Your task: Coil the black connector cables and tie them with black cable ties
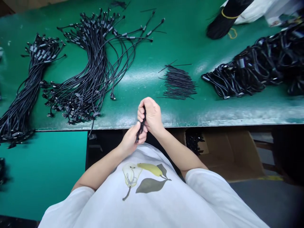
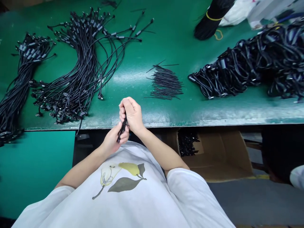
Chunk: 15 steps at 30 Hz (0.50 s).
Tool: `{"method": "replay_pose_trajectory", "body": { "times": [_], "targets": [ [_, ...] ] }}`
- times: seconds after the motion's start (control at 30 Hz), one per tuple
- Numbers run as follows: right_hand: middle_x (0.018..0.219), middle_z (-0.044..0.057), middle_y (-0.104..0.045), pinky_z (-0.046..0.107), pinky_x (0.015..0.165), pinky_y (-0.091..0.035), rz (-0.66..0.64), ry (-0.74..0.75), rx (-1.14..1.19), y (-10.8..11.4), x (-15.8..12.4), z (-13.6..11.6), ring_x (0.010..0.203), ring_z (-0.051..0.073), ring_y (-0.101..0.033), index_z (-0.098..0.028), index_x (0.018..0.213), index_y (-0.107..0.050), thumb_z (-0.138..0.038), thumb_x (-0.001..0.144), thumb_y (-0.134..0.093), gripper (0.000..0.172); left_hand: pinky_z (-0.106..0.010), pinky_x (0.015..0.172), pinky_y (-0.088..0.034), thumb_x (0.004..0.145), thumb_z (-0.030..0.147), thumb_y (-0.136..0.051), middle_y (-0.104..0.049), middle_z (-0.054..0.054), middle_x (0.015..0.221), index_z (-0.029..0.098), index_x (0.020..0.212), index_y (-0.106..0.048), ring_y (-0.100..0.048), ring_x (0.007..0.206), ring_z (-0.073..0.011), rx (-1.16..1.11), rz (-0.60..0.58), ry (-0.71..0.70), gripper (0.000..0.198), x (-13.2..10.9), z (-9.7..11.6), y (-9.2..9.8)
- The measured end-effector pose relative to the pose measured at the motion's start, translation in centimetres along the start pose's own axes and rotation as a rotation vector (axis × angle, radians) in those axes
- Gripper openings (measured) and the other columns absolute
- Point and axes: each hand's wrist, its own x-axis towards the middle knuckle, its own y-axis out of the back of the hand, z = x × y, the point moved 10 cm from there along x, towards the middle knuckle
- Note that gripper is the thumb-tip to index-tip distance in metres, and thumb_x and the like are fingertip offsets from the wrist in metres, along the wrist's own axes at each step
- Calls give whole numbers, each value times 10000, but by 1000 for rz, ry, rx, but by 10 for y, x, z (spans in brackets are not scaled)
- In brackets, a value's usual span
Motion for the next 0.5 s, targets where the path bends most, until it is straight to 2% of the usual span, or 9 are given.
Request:
{"method": "replay_pose_trajectory", "body": {
  "times": [0.07,0.1,0.17,0.23,0.3,0.37,0.43,0.5],
  "targets": [
    [570,-82,-375,167,371,-273,31,-23,30,7,4,-2,428,41,-317,-210,757,-474,-537,827,-635,371,-158,433,-266,797,529,-662,-486,8,674,122,906,-603,-449,536,-62,10,-60,38,426,-3,-1,-7],
    [567,-84,-375,164,370,-263,31,-37,42,10,5,-3,430,41,-316,-210,759,-476,-522,818,-651,363,-156,437,-263,800,510,-668,-497,-2,714,121,936,-604,-457,561,-63,26,-77,54,417,-3,-1,-8],
    [573,-86,-381,161,384,-274,20,-62,83,14,7,-5,442,41,-328,-211,789,-493,-495,797,-683,341,-152,423,-206,814,511,-654,-429,31,662,129,883,-580,-371,507,-42,55,-52,62,395,-1,-2,-5],
    [637,-76,-446,168,430,-344,32,-63,142,21,7,-5,488,48,-392,-227,889,-524,-507,767,-708,357,-154,415,-152,829,537,-622,-305,75,591,150,796,-524,-239,456,-31,86,34,18,400,4,-1,3],
    [802,-39,-558,197,539,-450,45,-58,187,27,4,-3,620,76,-514,-263,1049,-523,-596,724,-708,500,-160,414,-133,831,567,-598,-233,93,570,170,754,-475,-170,445,-35,122,119,-52,423,11,1,9],
    [981,8,-609,241,666,-507,20,-97,172,31,-3,7,779,117,-584,-282,1163,-497,-677,702,-676,634,-167,411,-129,835,606,-560,-211,97,564,185,741,-445,-154,440,-43,172,180,-118,446,19,4,13],
    [971,23,-620,254,654,-503,-21,-191,106,36,-12,22,747,123,-584,-262,1178,-507,-664,738,-650,613,-172,410,-182,855,628,-501,-261,86,562,194,751,-446,-219,438,-56,294,161,-136,450,29,6,10],
    [834,-6,-589,251,589,-475,-25,-258,27,52,-18,31,618,100,-525,-231,1128,-538,-587,800,-630,493,-198,467,-341,884,593,-471,-422,39,605,192,800,-502,-397,502,-92,551,48,-139,410,36,13,1]
  ]
}}
